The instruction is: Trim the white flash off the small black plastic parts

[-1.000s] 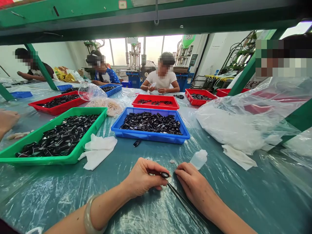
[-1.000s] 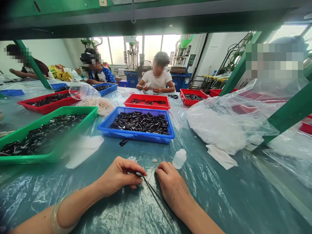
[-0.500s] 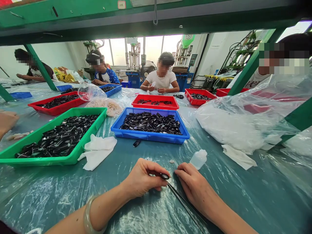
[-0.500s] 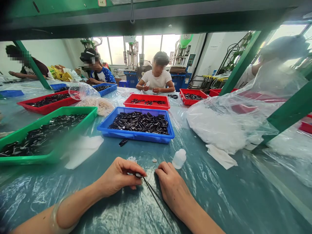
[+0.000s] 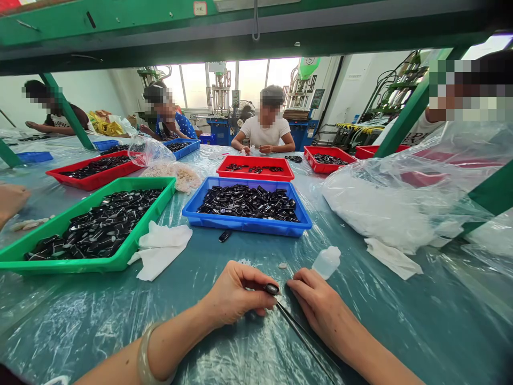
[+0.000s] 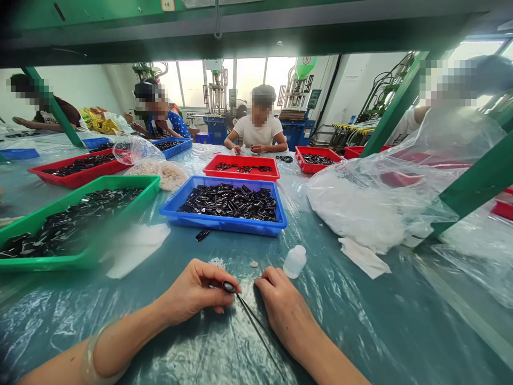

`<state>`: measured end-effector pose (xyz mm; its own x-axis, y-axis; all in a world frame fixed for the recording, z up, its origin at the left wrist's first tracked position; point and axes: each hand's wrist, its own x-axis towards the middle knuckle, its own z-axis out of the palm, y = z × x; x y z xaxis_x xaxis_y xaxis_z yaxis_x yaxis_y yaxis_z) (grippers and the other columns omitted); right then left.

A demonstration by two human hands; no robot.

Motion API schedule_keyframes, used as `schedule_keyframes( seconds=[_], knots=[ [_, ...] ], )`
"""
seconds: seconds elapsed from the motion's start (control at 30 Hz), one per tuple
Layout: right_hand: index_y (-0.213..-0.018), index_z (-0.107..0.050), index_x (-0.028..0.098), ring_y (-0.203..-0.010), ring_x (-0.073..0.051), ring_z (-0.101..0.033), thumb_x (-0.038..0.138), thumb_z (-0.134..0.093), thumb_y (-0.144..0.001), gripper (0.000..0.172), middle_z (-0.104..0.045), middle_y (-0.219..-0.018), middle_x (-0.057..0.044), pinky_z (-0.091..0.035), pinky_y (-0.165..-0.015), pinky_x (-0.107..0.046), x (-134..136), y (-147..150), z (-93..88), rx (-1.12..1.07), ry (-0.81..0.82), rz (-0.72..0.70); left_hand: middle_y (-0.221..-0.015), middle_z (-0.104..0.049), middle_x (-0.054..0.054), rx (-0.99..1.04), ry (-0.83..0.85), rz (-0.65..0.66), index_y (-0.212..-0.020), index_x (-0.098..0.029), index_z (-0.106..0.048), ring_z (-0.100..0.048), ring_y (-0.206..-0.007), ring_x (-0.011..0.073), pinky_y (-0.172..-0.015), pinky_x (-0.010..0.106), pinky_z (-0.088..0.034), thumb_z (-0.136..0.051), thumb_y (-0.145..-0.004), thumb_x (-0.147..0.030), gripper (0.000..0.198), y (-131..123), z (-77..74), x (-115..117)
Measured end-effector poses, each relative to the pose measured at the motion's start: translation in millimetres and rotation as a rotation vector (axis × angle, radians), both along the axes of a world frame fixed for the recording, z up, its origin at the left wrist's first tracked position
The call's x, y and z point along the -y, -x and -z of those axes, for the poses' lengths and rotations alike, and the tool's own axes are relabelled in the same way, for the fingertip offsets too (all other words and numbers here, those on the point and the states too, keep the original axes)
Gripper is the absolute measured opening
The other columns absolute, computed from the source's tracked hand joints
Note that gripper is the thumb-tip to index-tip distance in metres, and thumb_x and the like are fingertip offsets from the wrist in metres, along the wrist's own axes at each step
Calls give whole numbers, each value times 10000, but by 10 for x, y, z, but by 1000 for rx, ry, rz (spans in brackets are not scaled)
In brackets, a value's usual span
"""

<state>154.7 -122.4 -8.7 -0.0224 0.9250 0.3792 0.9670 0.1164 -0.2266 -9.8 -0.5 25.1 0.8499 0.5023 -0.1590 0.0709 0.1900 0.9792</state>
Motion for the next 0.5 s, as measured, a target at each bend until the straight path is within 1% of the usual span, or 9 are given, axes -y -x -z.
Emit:
schedule_keyframes(
  seconds=[0.17,0.3,0.4,0.5],
  knots=[
    [-818,-596,144,-693,-203,-543,28,-336,-874,290,-519,-770,-76,-486,-579,-296,-15,10,-4,9,2,24,-582,-636,35,10,45,33,-717,-106,-719,-576,-502,111,-476,202,-476,-755,-574,-241,199,4,-7,1],
    [-849,-594,136,-701,-198,-543,28,-317,-874,298,-519,-777,-78,-490,-591,-294,-18,13,-5,4,-5,22,-549,-624,26,-3,91,44,-723,-98,-714,-575,-480,100,-481,191,-477,-760,-581,-242,207,7,-39,-2],
    [-868,-593,133,-702,-192,-543,31,-310,-877,301,-515,-783,-76,-487,-594,-287,-10,8,-9,3,-6,15,-598,-647,35,12,136,55,-739,-97,-713,-589,-496,93,-485,172,-478,-758,-583,-215,200,8,-42,-11],
    [-864,-594,131,-697,-189,-541,39,-310,-884,299,-505,-776,-73,-481,-587,-281,5,5,-12,6,-2,19,-695,-679,62,32,188,81,-785,-96,-715,-606,-520,89,-486,152,-480,-741,-606,-209,213,17,-18,-27]
  ],
)
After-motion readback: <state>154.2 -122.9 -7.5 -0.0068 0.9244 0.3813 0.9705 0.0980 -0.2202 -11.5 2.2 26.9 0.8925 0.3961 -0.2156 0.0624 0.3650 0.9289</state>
